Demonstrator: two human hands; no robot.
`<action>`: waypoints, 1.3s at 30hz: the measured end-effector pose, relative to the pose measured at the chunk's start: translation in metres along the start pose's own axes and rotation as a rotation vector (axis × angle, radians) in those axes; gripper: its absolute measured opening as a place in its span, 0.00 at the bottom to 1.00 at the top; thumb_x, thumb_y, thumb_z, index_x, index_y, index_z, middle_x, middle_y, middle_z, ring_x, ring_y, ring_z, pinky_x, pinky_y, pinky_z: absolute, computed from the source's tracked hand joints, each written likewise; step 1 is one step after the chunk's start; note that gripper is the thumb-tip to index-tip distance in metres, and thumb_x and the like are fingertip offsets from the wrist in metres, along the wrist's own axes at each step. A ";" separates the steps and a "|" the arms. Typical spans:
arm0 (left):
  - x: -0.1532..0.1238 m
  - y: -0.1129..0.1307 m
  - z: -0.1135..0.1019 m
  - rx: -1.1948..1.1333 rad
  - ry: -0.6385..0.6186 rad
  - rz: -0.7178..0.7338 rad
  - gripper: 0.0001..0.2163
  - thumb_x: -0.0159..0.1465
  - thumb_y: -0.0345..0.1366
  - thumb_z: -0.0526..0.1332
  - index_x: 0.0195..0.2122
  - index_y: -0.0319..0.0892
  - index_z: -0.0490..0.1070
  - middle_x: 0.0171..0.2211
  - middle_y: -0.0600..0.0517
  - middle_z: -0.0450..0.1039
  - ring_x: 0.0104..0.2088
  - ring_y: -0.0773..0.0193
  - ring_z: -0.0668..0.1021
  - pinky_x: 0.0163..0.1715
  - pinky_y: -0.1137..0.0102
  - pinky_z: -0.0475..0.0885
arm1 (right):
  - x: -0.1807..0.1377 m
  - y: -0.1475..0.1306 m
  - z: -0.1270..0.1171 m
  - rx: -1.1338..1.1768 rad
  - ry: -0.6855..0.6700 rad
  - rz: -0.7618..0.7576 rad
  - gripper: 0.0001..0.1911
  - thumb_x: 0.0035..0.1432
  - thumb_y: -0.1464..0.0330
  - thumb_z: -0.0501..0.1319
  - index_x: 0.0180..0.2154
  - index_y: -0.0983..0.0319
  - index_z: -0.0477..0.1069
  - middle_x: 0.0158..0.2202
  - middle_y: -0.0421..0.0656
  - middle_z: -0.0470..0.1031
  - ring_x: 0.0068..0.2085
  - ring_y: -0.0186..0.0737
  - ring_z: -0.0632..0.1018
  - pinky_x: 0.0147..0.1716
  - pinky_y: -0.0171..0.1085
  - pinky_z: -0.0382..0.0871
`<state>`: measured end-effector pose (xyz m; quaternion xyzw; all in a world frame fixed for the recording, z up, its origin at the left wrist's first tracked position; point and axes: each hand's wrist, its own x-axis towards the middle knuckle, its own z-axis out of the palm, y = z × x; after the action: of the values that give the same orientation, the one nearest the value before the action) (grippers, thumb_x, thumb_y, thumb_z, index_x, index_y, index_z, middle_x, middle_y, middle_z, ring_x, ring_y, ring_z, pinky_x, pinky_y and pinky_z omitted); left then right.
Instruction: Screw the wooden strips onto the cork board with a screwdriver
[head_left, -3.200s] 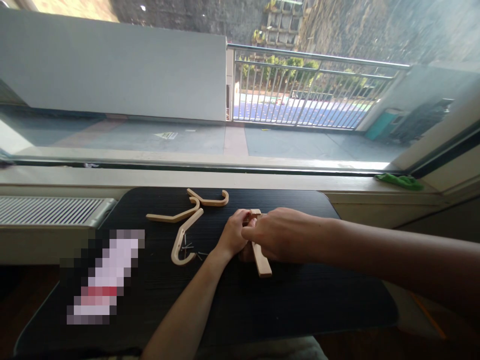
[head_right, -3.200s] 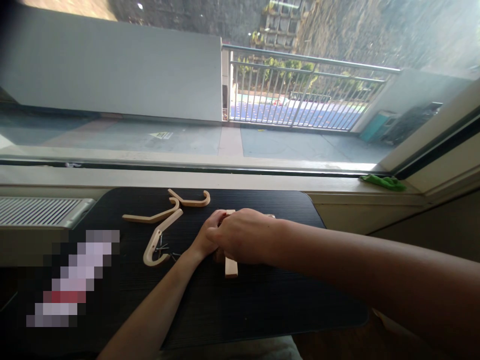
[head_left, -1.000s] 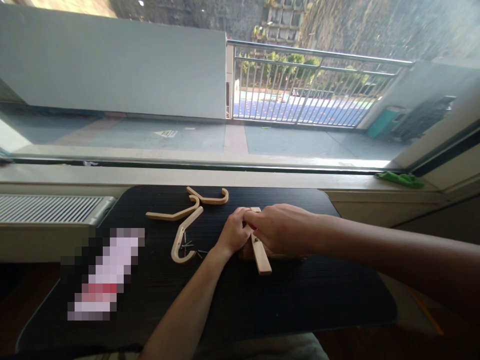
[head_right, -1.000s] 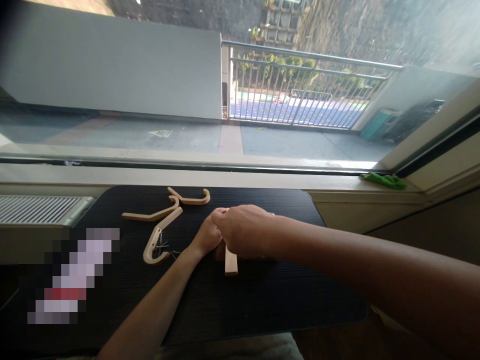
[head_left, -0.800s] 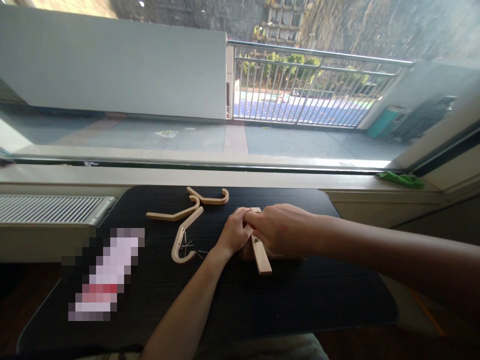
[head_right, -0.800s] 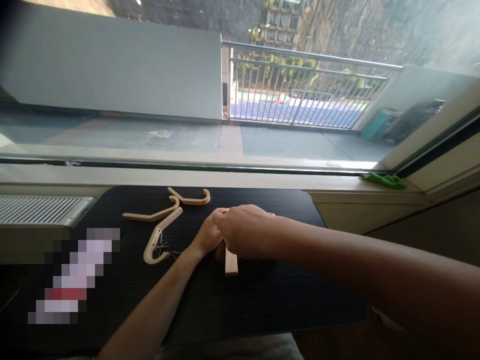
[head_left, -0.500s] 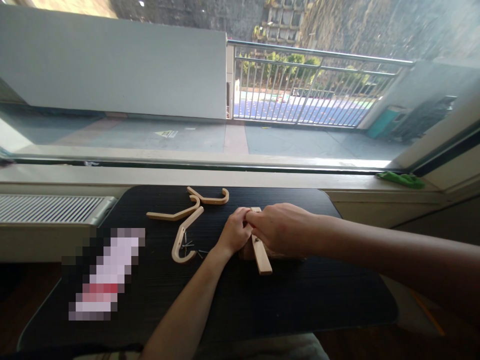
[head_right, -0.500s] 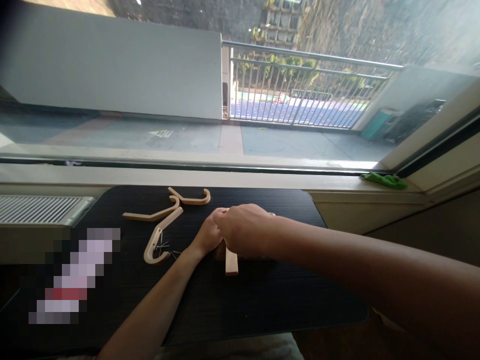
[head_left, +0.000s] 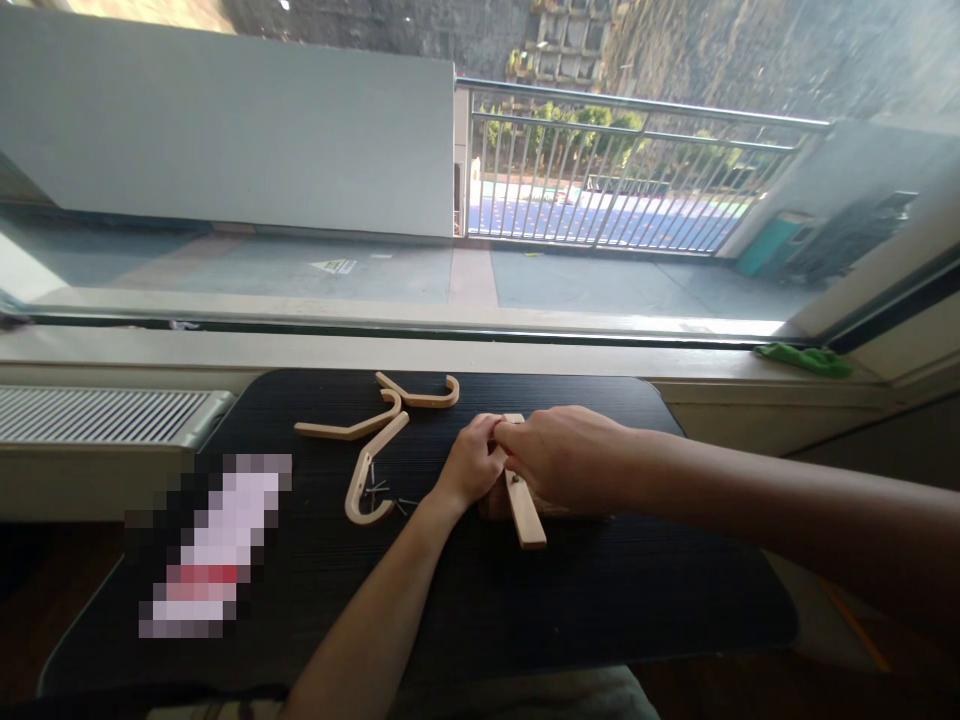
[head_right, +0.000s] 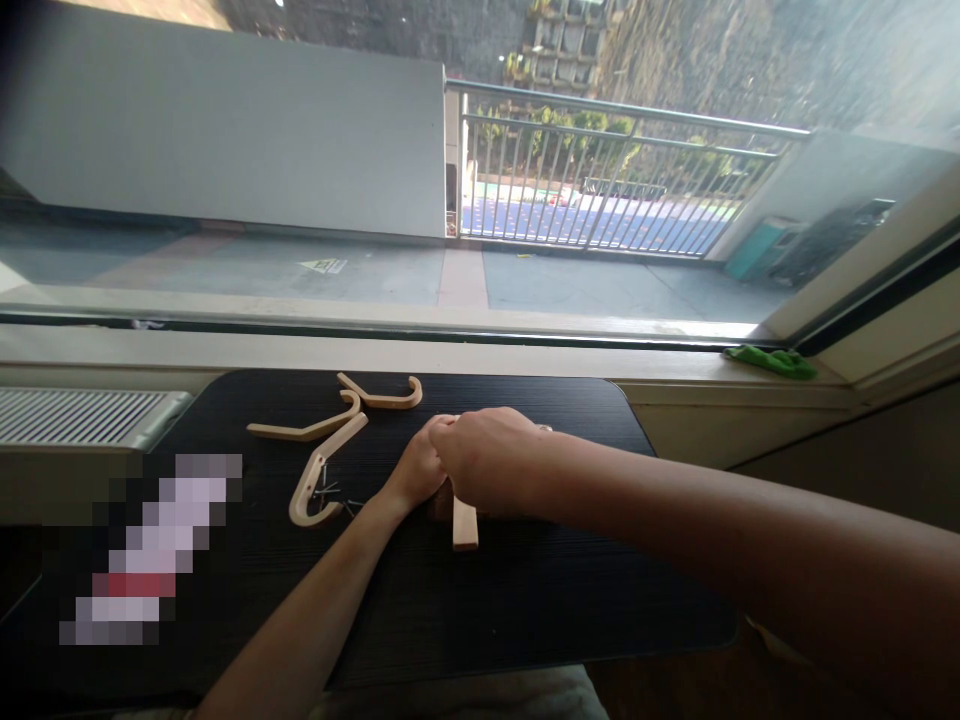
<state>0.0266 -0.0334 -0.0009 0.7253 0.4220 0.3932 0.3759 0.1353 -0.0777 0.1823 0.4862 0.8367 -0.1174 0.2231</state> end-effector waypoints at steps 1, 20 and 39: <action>0.000 0.000 0.000 0.004 0.000 -0.001 0.10 0.57 0.25 0.59 0.40 0.41 0.73 0.41 0.48 0.76 0.44 0.59 0.77 0.48 0.66 0.72 | 0.000 0.000 0.000 0.003 -0.003 0.003 0.13 0.64 0.71 0.54 0.47 0.68 0.71 0.35 0.53 0.80 0.37 0.51 0.82 0.27 0.37 0.64; -0.001 0.004 -0.001 -0.025 0.005 -0.027 0.08 0.59 0.26 0.59 0.38 0.40 0.73 0.40 0.48 0.76 0.42 0.58 0.78 0.44 0.66 0.73 | 0.001 0.010 0.011 -0.041 0.124 -0.107 0.20 0.58 0.70 0.57 0.52 0.68 0.68 0.38 0.53 0.79 0.35 0.48 0.81 0.24 0.36 0.64; 0.000 -0.007 0.002 -0.033 -0.022 -0.009 0.13 0.56 0.23 0.58 0.41 0.40 0.73 0.42 0.48 0.75 0.46 0.58 0.76 0.50 0.63 0.72 | 0.001 0.014 0.013 -0.106 0.126 -0.345 0.13 0.63 0.75 0.55 0.46 0.66 0.73 0.45 0.51 0.78 0.36 0.43 0.78 0.26 0.38 0.60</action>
<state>0.0267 -0.0311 -0.0077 0.7214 0.4148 0.3900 0.3942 0.1507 -0.0753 0.1704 0.3293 0.9251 -0.0788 0.1721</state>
